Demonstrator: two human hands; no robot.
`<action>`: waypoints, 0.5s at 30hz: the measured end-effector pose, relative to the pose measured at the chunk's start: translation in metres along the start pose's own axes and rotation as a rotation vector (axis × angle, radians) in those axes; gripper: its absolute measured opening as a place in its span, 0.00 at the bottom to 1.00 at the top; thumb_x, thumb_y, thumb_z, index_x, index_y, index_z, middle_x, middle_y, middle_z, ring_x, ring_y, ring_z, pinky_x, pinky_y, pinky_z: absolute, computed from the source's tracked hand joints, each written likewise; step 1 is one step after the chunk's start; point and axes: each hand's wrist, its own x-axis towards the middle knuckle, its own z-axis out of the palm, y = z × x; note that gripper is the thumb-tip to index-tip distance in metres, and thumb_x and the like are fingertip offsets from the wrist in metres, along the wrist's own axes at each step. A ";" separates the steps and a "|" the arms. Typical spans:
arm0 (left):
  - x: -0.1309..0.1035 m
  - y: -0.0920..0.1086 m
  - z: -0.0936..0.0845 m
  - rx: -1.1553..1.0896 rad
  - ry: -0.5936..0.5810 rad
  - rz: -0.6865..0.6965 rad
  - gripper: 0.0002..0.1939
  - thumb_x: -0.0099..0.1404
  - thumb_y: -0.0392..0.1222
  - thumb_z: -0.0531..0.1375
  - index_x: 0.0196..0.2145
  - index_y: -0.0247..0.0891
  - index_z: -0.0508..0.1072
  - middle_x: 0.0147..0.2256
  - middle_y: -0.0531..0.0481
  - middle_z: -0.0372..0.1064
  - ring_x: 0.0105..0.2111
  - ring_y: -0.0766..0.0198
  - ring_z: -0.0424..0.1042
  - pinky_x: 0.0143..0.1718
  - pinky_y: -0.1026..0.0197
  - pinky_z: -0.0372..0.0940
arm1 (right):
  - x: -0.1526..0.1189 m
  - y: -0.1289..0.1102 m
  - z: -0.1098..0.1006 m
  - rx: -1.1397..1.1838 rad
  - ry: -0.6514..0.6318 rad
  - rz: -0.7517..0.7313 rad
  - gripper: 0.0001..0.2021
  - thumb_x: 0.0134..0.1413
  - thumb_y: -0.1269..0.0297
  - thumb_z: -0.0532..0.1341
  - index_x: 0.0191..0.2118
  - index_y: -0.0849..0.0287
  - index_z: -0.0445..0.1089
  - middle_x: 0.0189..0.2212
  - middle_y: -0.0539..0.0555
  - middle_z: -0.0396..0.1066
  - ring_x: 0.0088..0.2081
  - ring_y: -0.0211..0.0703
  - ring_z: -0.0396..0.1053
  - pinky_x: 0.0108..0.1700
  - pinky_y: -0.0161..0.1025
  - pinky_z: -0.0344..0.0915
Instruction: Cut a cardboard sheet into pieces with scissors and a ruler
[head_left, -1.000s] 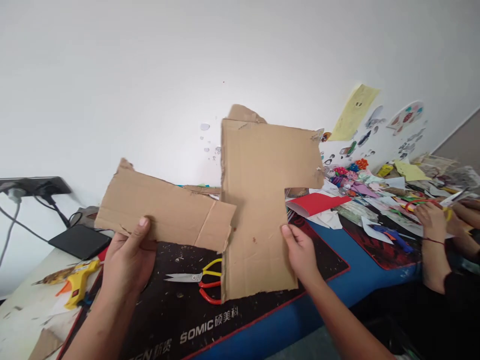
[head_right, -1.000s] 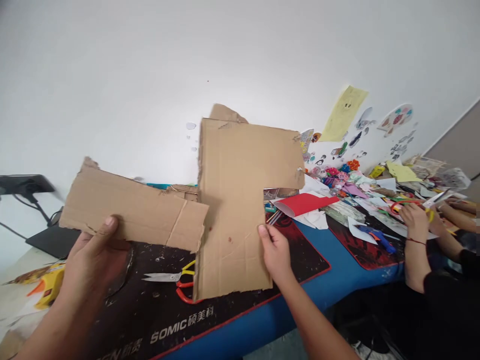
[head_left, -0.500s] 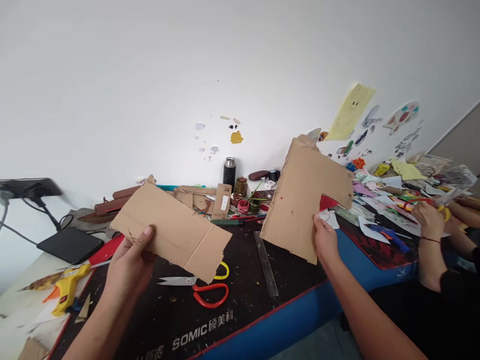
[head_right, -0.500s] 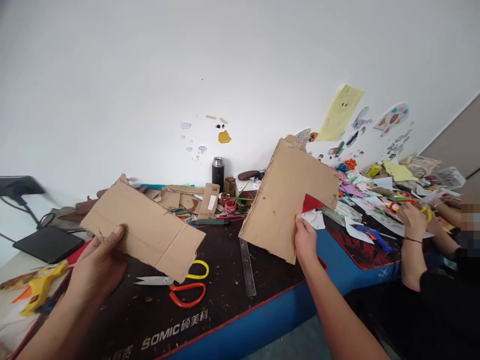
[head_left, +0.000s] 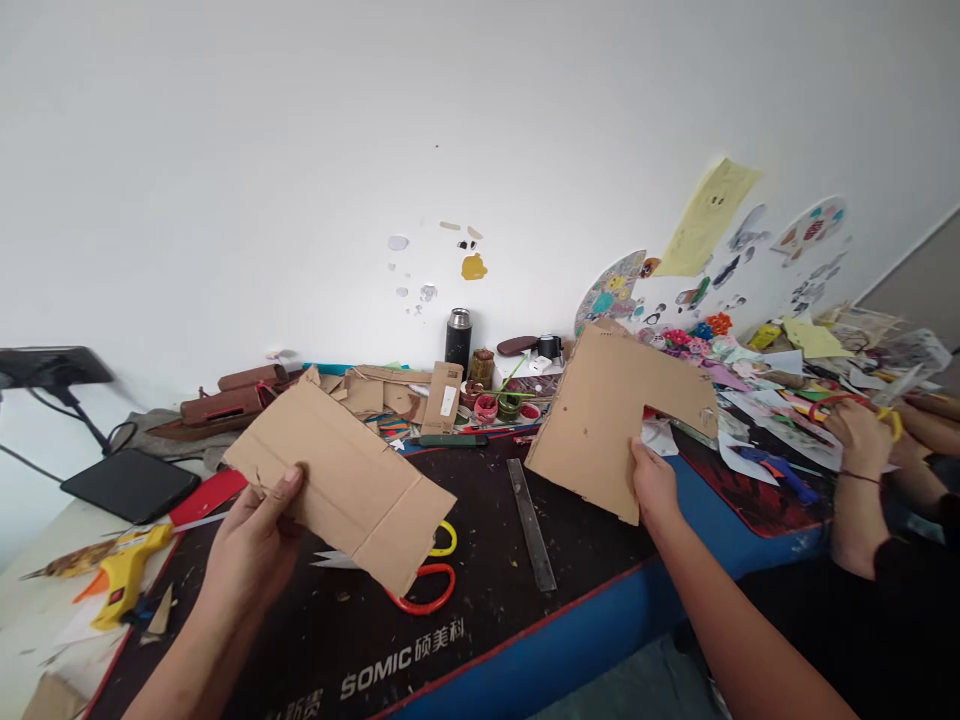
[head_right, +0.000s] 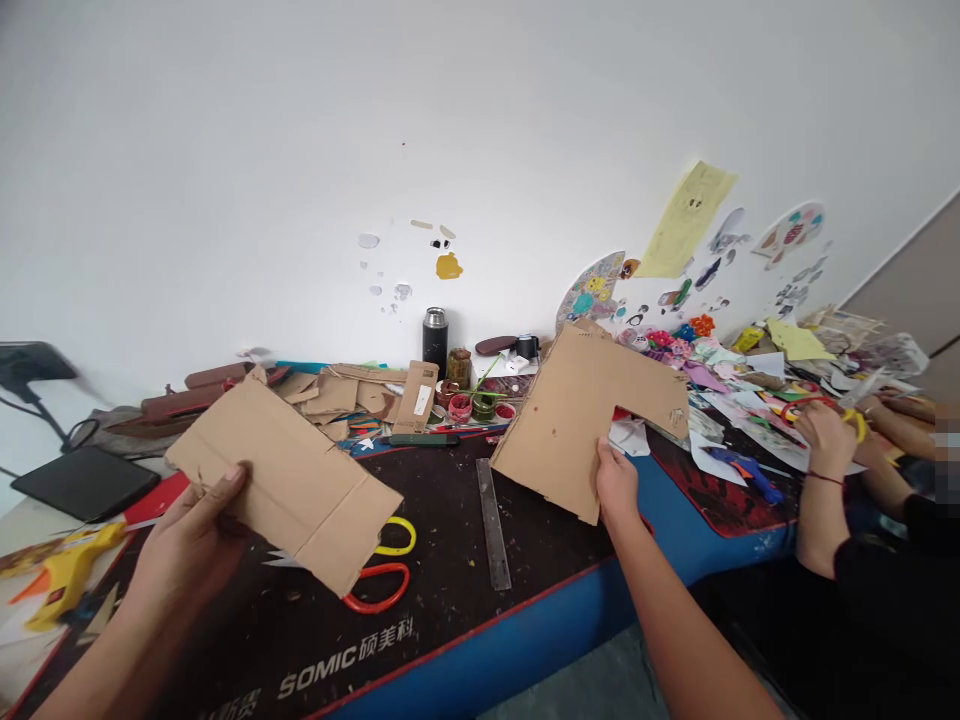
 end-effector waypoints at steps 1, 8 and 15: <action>0.000 0.000 0.000 0.000 -0.002 0.000 0.15 0.52 0.49 0.77 0.37 0.46 0.84 0.40 0.49 0.83 0.40 0.51 0.79 0.31 0.58 0.76 | -0.001 0.001 0.000 -0.010 -0.010 0.007 0.28 0.51 0.41 0.65 0.41 0.64 0.83 0.40 0.67 0.84 0.43 0.61 0.81 0.39 0.48 0.78; 0.000 0.002 -0.004 -0.082 0.004 -0.030 0.13 0.53 0.44 0.77 0.37 0.43 0.85 0.41 0.50 0.83 0.37 0.60 0.78 0.35 0.67 0.76 | -0.014 -0.004 0.003 -0.142 -0.199 0.007 0.28 0.52 0.37 0.63 0.34 0.62 0.81 0.27 0.60 0.81 0.28 0.52 0.77 0.28 0.43 0.72; 0.000 0.008 -0.010 -0.081 0.016 -0.030 0.22 0.46 0.44 0.81 0.39 0.41 0.84 0.41 0.48 0.83 0.38 0.60 0.80 0.35 0.69 0.77 | -0.020 -0.025 -0.018 -0.434 -0.358 -0.026 0.27 0.50 0.35 0.65 0.21 0.56 0.73 0.15 0.54 0.71 0.16 0.44 0.65 0.20 0.38 0.56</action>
